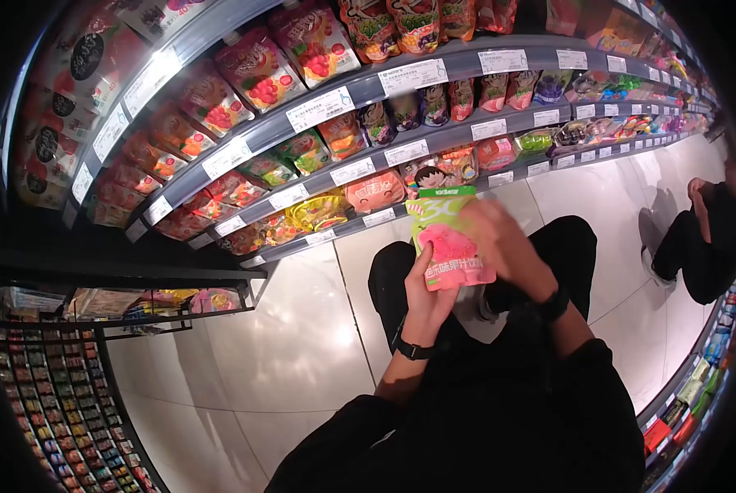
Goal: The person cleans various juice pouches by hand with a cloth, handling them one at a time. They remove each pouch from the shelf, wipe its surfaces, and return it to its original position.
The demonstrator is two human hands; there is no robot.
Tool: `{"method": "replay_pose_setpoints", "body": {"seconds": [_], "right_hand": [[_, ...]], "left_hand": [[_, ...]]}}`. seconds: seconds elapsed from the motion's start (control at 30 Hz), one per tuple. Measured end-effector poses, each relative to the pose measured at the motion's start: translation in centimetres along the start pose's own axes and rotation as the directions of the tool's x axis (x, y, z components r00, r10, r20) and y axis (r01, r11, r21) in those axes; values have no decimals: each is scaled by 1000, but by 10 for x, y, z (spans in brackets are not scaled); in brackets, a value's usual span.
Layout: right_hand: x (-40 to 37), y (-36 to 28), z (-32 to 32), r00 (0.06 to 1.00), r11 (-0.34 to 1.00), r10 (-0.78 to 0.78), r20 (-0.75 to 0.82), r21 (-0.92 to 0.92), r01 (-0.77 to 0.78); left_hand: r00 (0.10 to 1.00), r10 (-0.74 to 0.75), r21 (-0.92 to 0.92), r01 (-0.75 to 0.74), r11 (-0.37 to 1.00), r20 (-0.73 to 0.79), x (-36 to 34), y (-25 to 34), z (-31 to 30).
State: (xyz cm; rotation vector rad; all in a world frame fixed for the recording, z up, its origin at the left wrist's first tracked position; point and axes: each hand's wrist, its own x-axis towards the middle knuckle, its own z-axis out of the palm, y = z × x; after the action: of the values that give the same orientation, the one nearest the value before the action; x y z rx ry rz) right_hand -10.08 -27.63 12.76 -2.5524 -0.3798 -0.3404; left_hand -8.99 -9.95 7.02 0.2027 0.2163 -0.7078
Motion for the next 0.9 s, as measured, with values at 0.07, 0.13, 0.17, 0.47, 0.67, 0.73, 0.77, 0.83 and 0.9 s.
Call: {"method": "replay_pose_setpoints", "body": {"seconds": [0.07, 0.13, 0.17, 0.47, 0.67, 0.73, 0.77, 0.83, 0.9], "right_hand": [[-9, 34, 1, 926, 937, 330, -181, 186, -297], [-17, 32, 12, 778, 733, 613, -140, 468, -493], [-19, 15, 12, 754, 554, 656, 16, 669, -496], [-37, -30, 21, 843, 645, 528, -107, 696, -315], [-8, -47, 11, 987, 959, 70, -142, 282, -28], [9, -29, 9, 982, 980, 118, -145, 178, -91], [18, -20, 10, 982, 980, 117, -145, 178, -91], [35, -10, 13, 937, 951, 250, -246, 245, -190], [36, -21, 11, 960, 972, 193, -201, 176, -158]], "left_hand": [[995, -31, -153, 47, 987, 100, -4, 3, 0], [995, -31, -137, 44, 990, 94, 0, 7, 1], [996, -50, -119, 59, 991, 76, -2, 6, -1], [935, 349, 753, -272, 599, 60, 24, -19, -25], [988, -152, 307, 133, 942, 37, 3, -6, -28], [991, -125, 268, 106, 958, 53, 1, -2, -24], [991, -124, 267, 106, 958, 53, 1, -3, -22], [962, -123, 128, 93, 987, 245, 4, -4, -20], [983, -121, 112, 105, 988, 141, 5, 0, -18]]}}
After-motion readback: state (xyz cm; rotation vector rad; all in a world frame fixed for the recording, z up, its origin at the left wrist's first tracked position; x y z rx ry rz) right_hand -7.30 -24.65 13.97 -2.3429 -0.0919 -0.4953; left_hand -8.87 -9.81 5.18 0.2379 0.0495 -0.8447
